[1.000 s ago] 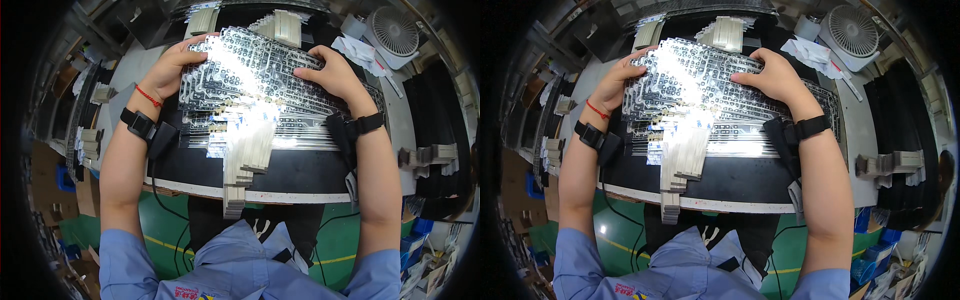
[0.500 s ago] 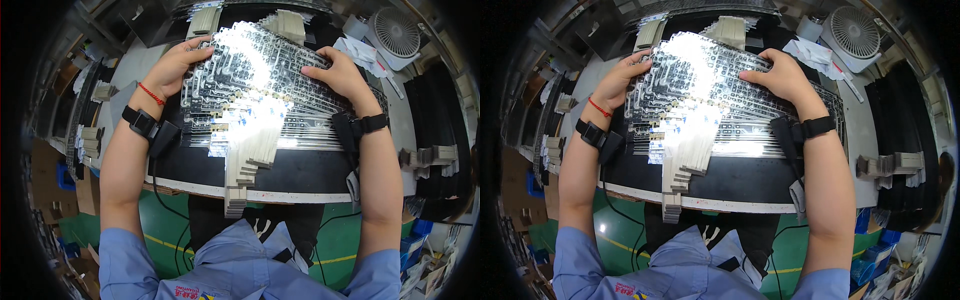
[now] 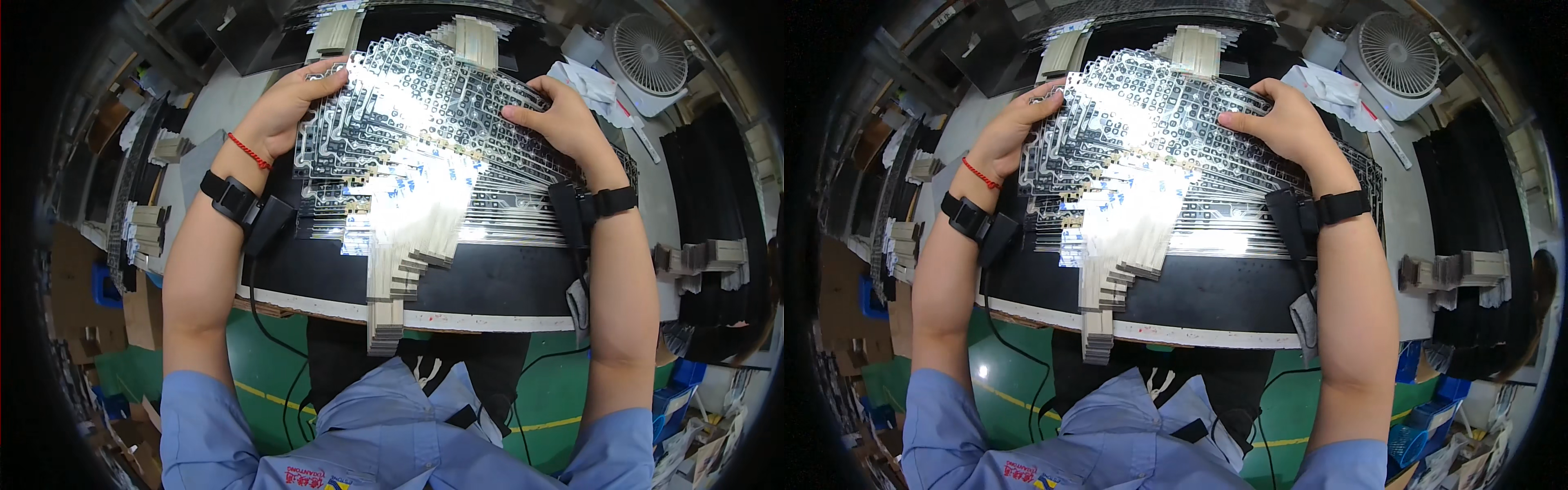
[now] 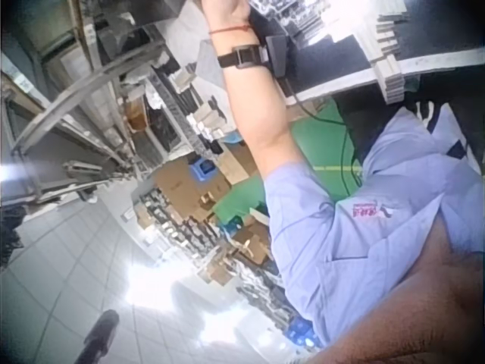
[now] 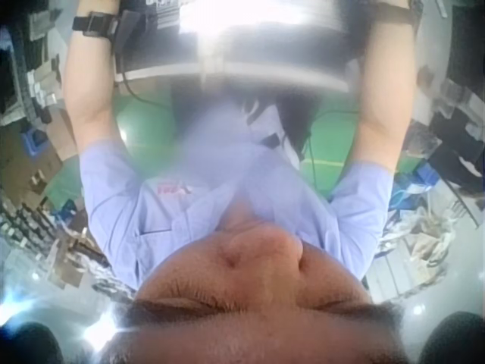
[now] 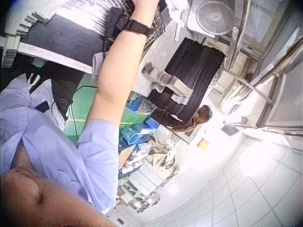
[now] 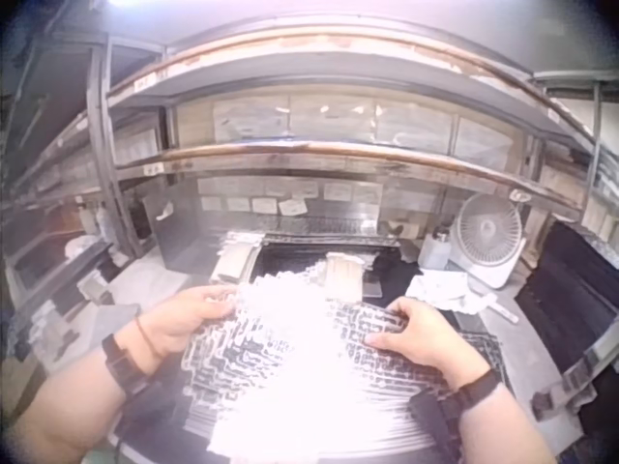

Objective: Sort and organize keyboard membrane circuits at a workstation.

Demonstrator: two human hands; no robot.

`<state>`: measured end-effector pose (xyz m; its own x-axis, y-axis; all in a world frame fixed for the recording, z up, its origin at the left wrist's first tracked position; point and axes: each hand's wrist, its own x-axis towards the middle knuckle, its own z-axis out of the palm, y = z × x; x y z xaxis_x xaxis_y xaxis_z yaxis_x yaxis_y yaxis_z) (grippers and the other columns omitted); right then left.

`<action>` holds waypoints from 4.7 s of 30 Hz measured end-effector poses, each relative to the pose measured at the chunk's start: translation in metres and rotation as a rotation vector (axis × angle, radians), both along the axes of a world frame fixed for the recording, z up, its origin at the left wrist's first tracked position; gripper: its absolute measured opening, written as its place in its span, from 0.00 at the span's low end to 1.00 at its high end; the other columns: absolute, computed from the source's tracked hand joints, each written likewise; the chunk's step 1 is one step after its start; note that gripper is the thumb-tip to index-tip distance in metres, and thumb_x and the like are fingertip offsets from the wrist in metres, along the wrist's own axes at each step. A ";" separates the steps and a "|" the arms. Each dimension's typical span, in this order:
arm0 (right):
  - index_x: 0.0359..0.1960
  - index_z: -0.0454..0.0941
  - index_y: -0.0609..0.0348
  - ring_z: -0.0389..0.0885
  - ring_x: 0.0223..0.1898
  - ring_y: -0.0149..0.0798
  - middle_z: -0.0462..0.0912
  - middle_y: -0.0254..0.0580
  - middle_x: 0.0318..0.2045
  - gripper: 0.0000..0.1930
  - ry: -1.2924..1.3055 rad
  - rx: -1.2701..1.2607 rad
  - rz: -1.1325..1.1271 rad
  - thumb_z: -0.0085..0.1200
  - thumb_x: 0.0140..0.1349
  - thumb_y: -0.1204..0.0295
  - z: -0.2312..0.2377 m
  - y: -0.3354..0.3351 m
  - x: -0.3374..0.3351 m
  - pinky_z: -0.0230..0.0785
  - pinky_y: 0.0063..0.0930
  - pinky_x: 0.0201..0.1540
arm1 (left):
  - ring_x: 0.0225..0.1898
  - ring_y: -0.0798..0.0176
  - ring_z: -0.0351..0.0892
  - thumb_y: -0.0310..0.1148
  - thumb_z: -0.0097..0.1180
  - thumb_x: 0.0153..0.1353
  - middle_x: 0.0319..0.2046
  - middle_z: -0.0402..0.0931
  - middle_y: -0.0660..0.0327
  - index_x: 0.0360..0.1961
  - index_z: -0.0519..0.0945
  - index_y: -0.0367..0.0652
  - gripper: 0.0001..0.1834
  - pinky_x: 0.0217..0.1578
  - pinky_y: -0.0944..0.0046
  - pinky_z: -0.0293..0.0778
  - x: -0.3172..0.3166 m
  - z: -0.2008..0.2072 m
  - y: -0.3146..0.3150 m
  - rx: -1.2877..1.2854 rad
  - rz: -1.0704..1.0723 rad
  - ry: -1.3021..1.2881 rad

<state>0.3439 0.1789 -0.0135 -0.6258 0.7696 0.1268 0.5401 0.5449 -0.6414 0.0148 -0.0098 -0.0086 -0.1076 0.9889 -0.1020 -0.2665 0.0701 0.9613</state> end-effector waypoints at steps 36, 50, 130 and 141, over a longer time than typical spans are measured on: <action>0.49 0.79 0.59 0.75 0.54 0.48 0.80 0.42 0.48 0.27 0.349 0.747 -0.034 0.72 0.52 0.58 0.029 -0.053 -0.023 0.60 0.43 0.56 | 0.50 0.68 0.81 0.23 0.62 0.65 0.52 0.81 0.58 0.63 0.70 0.34 0.26 0.53 0.65 0.78 0.021 0.028 0.001 0.306 0.120 0.238; 0.42 0.83 0.58 0.78 0.47 0.48 0.83 0.41 0.42 0.14 0.231 0.468 0.147 0.66 0.59 0.64 0.016 -0.037 -0.008 0.66 0.43 0.50 | 0.71 0.51 0.63 0.34 0.58 0.71 0.69 0.62 0.41 0.74 0.53 0.30 0.39 0.70 0.52 0.62 -0.067 0.052 0.083 0.205 0.620 0.228; 0.52 0.81 0.69 0.82 0.50 0.50 0.83 0.53 0.47 0.30 0.066 0.044 0.216 0.72 0.54 0.57 0.008 -0.040 -0.019 0.73 0.36 0.54 | 0.50 0.66 0.84 0.19 0.55 0.67 0.55 0.80 0.53 0.71 0.62 0.34 0.32 0.53 0.66 0.81 0.016 0.017 -0.011 0.054 -0.140 -0.051; 0.44 0.82 0.68 0.83 0.43 0.49 0.83 0.53 0.42 0.28 0.029 0.020 0.148 0.75 0.49 0.58 0.012 -0.035 -0.017 0.74 0.37 0.49 | 0.44 0.68 0.86 0.20 0.58 0.66 0.49 0.84 0.55 0.68 0.68 0.35 0.30 0.46 0.67 0.84 0.024 0.015 -0.006 -0.024 -0.013 0.022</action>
